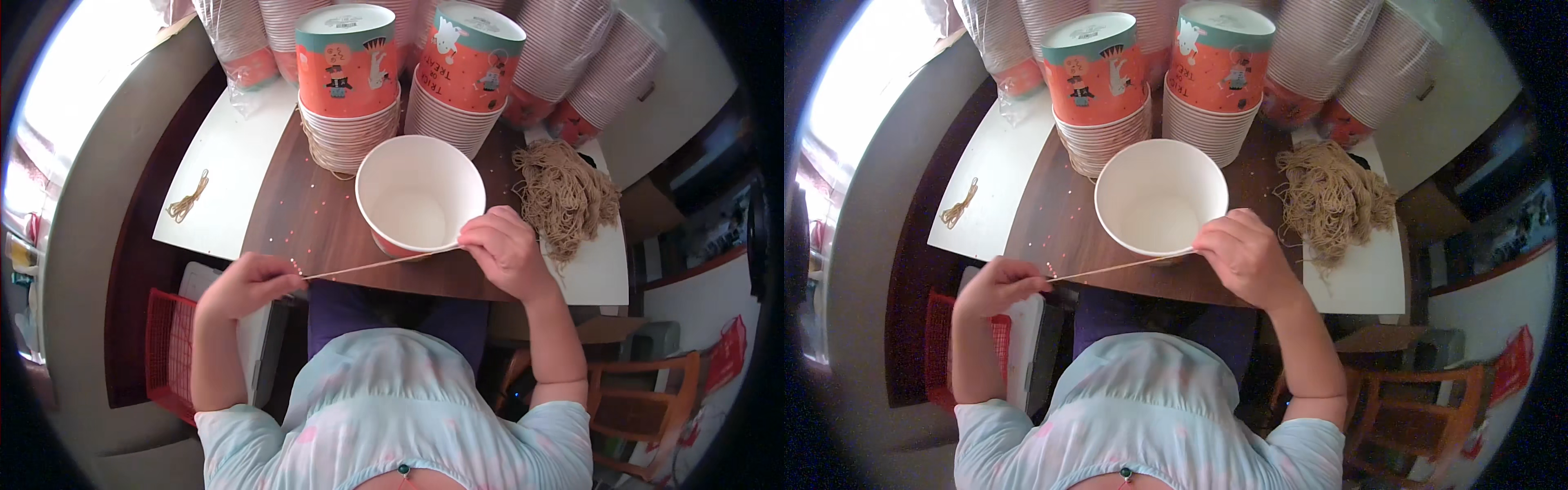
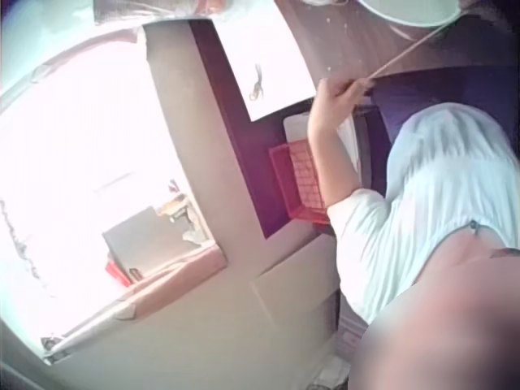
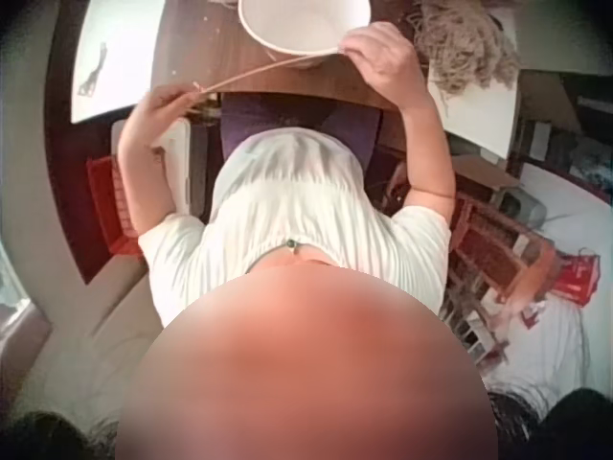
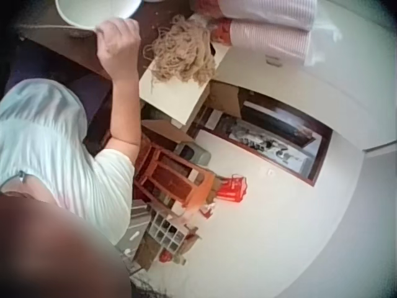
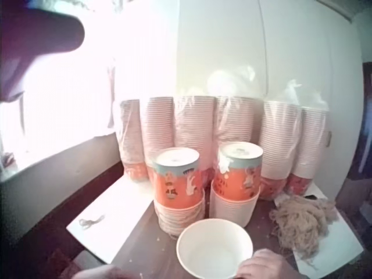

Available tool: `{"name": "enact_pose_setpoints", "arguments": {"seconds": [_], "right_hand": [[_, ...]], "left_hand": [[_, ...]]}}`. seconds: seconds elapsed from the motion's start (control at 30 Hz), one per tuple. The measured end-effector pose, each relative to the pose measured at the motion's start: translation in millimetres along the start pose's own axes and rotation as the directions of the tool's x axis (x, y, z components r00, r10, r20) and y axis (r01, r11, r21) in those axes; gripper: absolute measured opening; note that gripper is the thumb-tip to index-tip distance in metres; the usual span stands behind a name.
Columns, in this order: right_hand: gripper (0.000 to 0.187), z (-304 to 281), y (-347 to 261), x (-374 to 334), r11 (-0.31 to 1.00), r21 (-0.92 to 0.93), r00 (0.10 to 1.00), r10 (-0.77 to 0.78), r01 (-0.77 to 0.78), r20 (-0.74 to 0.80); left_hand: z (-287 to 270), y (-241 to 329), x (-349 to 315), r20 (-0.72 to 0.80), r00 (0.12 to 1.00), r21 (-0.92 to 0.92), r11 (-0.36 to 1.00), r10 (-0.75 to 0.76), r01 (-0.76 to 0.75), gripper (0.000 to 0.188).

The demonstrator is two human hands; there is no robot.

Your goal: Threading a string through holes in a paper bowl to create a handle.

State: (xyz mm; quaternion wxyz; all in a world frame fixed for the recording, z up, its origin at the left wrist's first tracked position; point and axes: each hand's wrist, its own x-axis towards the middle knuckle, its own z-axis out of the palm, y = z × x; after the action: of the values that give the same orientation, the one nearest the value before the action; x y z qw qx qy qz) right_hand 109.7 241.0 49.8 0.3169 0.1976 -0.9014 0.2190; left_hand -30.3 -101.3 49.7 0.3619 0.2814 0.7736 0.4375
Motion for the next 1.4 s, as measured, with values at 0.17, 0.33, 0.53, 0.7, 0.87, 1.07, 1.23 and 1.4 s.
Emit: {"name": "enact_pose_setpoints", "arguments": {"seconds": [0.17,0.33,0.53,0.7,0.87,1.07,1.23,1.4], "right_hand": [[0.028,-33,1,3,0.995,-0.103,0.967,0.023,0.004,0.253],[0.081,-17,-23,51,0.521,0.715,0.884,0.284,-0.467,0.370],[0.020,-9,-12,90,0.318,0.590,0.665,0.458,-0.742,0.590],[0.014,-29,16,66,0.329,0.671,0.707,0.566,-0.665,0.423],[0.017,-33,33,57,0.630,0.455,0.777,0.516,-0.629,0.361],[0.052,-8,-2,74,0.631,0.585,0.858,0.425,-0.510,0.289],[0.035,1,-8,93,0.084,0.707,0.689,0.334,-0.702,0.643],[0.024,5,-7,96,0.362,0.732,0.794,0.457,-0.577,0.401]], "left_hand": [[-19,4,-3,-0.296,0.953,-0.106,0.990,0.057,-0.092,0.019],[19,105,43,-0.169,0.938,0.028,0.952,0.304,-0.304,0.024],[21,131,81,-0.058,0.968,-0.127,0.960,0.243,-0.248,0.027],[14,95,88,0.089,0.986,-0.265,0.958,0.142,-0.114,0.024],[17,82,87,0.063,0.993,-0.365,0.928,0.100,-0.070,0.022],[32,106,84,-0.017,0.973,-0.145,0.962,0.231,-0.231,0.021],[29,121,86,-0.121,0.899,0.015,0.907,0.420,-0.421,0.019],[25,117,98,-0.080,0.890,0.126,0.890,0.449,-0.438,0.018]]}}
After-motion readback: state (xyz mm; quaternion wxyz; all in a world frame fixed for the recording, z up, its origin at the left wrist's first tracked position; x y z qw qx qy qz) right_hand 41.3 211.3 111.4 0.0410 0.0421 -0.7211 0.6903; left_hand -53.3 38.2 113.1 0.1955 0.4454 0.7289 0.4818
